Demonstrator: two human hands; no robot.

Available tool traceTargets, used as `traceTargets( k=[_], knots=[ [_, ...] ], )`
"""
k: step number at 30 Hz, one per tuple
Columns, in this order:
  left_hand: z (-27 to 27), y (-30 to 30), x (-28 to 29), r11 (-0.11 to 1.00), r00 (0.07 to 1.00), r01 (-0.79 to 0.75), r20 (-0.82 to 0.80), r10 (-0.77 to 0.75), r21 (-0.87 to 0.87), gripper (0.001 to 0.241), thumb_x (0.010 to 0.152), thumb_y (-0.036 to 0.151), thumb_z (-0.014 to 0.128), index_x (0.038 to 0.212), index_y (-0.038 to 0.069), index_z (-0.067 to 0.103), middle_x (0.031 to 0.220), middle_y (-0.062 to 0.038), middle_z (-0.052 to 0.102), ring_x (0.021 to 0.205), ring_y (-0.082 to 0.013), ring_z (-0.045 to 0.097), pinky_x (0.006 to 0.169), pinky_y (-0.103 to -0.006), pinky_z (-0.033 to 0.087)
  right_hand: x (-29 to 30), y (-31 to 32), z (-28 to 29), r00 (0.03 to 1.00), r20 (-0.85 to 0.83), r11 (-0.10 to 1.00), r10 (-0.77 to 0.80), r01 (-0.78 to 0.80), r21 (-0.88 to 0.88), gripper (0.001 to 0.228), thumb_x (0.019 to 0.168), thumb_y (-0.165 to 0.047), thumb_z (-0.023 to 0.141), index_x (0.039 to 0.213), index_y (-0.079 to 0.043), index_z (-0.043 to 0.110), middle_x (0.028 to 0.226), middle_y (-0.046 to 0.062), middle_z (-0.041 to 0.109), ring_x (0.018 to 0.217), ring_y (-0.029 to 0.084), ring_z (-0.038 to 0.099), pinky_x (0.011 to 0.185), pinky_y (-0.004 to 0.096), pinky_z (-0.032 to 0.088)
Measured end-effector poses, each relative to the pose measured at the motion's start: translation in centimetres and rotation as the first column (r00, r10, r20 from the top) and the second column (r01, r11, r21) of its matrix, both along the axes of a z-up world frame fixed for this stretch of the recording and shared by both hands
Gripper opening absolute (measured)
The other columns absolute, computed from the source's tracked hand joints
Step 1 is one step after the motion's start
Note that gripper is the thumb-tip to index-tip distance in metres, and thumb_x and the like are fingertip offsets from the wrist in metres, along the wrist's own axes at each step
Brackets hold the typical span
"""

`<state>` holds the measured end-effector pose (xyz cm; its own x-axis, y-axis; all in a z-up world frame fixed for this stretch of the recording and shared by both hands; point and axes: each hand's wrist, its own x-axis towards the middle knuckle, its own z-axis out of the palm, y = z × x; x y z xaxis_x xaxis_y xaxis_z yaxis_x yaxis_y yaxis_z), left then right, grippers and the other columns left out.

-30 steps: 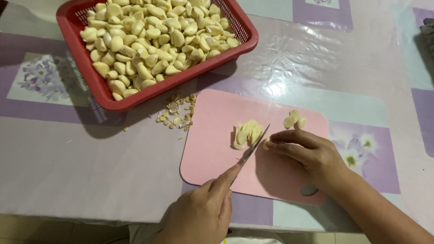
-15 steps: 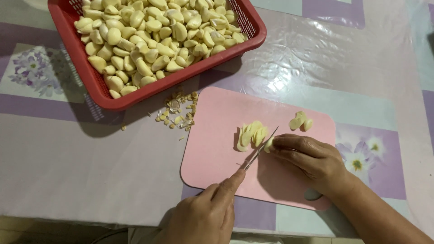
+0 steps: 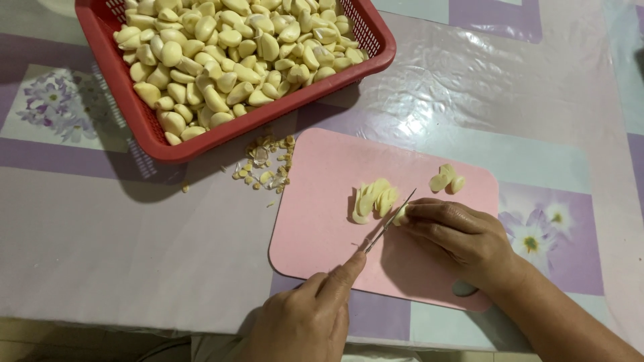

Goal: Slicing peeled garlic cloves into thin pieces using a knife on a cutting board.

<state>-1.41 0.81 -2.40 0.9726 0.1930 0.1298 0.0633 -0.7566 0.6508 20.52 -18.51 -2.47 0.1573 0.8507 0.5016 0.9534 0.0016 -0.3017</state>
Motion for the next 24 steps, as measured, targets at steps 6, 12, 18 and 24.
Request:
traceTargets(
  k=[6, 12, 18, 24],
  knots=[
    [0.1, 0.4, 0.1, 0.998, 0.998, 0.062, -0.007, -0.062, 0.008, 0.06, 0.09, 0.009, 0.062, 0.149, 0.02, 0.063, 0.076, -0.005, 0.069, 0.041, -0.0343, 0.063, 0.035, -0.0521, 0.052, -0.1, 0.1, 0.1, 1.0, 0.005, 1.0, -0.011, 0.011, 0.009, 0.016, 0.1, -0.005, 0.064, 0.109, 0.0, 0.077, 0.115, 0.015, 0.075, 0.106, 0.027, 0.077, 0.097, 0.037, 0.066],
    [0.6, 0.4, 0.7, 0.993, 0.997, 0.072, -0.027, -0.07, 0.096, 0.06, 0.088, 0.01, 0.062, 0.148, 0.02, 0.064, 0.074, -0.006, 0.069, 0.041, -0.0362, 0.065, 0.027, -0.0562, 0.049, 0.1, 0.0, 0.0, 1.0, 0.002, 1.0, -0.001, 0.001, 0.0, 0.015, 0.1, -0.004, 0.064, 0.107, 0.002, 0.077, 0.116, 0.016, 0.074, 0.106, 0.028, 0.077, 0.095, 0.036, 0.065],
    [-0.3, 0.7, 0.4, 0.987, 0.989, 0.119, 0.078, -0.128, 0.106, 0.061, 0.088, 0.006, 0.064, 0.149, 0.011, 0.062, 0.08, -0.006, 0.069, 0.049, -0.0292, 0.063, 0.038, -0.0453, 0.053, 0.1, -0.1, -0.1, 0.999, -0.053, 1.0, -0.001, 0.002, 0.017, 0.013, 0.098, -0.003, 0.066, 0.104, 0.003, 0.076, 0.113, 0.017, 0.075, 0.105, 0.029, 0.077, 0.098, 0.039, 0.067],
    [0.0, 0.7, 1.0, 0.984, 0.986, 0.16, 0.034, -0.163, 0.074, 0.061, 0.089, 0.009, 0.062, 0.15, 0.009, 0.059, 0.076, -0.01, 0.067, 0.047, -0.0344, 0.065, 0.037, -0.0504, 0.053, 0.2, -0.4, -0.4, 1.0, -0.028, 1.0, 0.007, -0.007, -0.008, 0.018, 0.1, -0.005, 0.064, 0.112, 0.001, 0.076, 0.119, 0.017, 0.074, 0.109, 0.031, 0.077, 0.098, 0.038, 0.065]
  ],
)
